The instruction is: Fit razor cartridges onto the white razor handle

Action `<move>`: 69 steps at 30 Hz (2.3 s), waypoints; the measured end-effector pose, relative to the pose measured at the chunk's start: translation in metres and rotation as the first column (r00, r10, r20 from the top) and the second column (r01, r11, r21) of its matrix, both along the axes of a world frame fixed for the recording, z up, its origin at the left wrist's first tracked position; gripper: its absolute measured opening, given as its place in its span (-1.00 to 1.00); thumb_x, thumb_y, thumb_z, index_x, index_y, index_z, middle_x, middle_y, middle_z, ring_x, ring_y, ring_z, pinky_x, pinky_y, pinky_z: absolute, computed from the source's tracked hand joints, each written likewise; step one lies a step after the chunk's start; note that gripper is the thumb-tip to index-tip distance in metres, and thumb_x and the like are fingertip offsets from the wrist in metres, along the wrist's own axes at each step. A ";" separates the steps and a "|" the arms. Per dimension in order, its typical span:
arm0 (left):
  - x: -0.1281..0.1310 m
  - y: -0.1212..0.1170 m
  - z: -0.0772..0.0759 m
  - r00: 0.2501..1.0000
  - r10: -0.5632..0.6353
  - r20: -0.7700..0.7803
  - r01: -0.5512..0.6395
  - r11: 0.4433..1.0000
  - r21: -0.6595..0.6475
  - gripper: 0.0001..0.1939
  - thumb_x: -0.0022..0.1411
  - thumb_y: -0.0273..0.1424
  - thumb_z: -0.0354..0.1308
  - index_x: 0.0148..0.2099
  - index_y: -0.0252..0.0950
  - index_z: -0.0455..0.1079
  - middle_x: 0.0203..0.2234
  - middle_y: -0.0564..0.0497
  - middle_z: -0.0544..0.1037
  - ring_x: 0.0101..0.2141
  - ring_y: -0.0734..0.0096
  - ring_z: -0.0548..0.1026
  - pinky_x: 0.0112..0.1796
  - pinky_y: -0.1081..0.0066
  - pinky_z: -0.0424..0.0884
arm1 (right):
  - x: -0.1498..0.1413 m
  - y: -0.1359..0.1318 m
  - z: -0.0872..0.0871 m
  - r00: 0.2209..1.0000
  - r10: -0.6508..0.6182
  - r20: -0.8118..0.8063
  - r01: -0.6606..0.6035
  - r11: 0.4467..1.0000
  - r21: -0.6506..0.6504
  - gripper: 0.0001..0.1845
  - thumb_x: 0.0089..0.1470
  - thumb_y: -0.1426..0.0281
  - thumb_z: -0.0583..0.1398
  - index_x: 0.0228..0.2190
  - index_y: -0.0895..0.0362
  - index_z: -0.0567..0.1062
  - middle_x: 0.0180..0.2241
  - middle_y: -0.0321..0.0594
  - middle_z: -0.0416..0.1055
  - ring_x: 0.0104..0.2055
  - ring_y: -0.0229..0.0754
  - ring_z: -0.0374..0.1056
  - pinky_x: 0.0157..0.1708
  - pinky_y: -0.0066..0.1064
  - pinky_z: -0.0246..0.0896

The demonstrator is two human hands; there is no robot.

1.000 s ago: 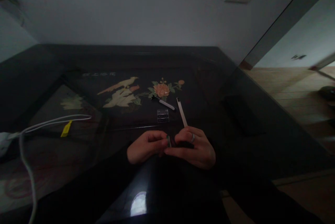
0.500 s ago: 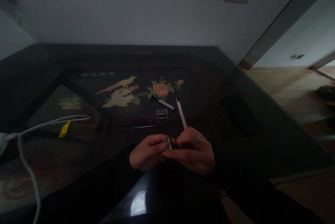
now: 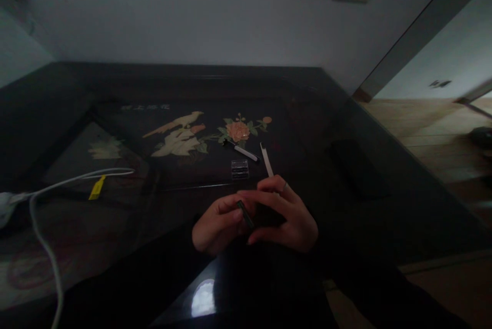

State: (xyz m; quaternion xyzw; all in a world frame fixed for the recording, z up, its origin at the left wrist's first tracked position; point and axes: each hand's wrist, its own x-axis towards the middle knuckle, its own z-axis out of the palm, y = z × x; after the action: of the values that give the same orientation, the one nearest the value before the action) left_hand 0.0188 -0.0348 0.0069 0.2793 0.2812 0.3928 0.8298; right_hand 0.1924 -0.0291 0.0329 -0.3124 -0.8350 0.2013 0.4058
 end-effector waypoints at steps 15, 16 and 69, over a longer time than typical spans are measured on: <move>-0.002 0.003 -0.003 0.991 0.020 -0.134 -0.011 0.998 0.066 -0.66 -0.19 -0.28 0.45 -0.42 -0.40 0.46 -0.57 0.04 0.49 -0.60 0.59 0.37 -0.55 0.56 0.25 | 0.008 0.012 -0.002 0.981 0.188 0.043 -0.176 0.963 -0.203 -0.44 -0.08 0.18 0.32 -0.03 0.09 0.44 -0.21 -0.15 0.32 -0.19 -0.18 0.31 -0.19 -0.35 0.29; -0.002 0.003 -0.003 0.990 0.014 -0.138 -0.005 0.998 0.067 -0.66 -0.19 -0.28 0.45 -0.43 -0.40 0.45 -0.58 0.04 0.49 -0.61 0.59 0.36 -0.56 0.56 0.24 | 0.008 0.012 -0.002 0.980 0.193 0.042 -0.181 0.963 -0.198 -0.44 -0.09 0.19 0.33 -0.03 0.10 0.44 -0.22 -0.15 0.33 -0.19 -0.18 0.31 -0.19 -0.36 0.29; 0.027 0.053 0.020 0.529 0.304 -0.792 0.492 0.650 0.579 -0.65 0.30 -0.34 -0.15 0.11 -0.30 0.08 -0.37 0.00 0.53 -0.62 0.54 0.40 -0.49 0.48 0.36 | 0.033 0.034 0.006 0.512 -0.238 -0.825 -0.413 0.774 -0.480 -0.53 -0.04 0.07 0.25 -0.21 0.18 0.50 -0.55 -0.33 0.26 -0.61 -0.38 0.10 -0.66 -0.51 -0.06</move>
State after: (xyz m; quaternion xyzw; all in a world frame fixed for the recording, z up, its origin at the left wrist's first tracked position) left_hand 0.0459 0.0185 0.0271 0.7647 0.4365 0.2339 0.4124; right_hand 0.2255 0.0054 0.0394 -0.2414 -0.4222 0.6144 0.6213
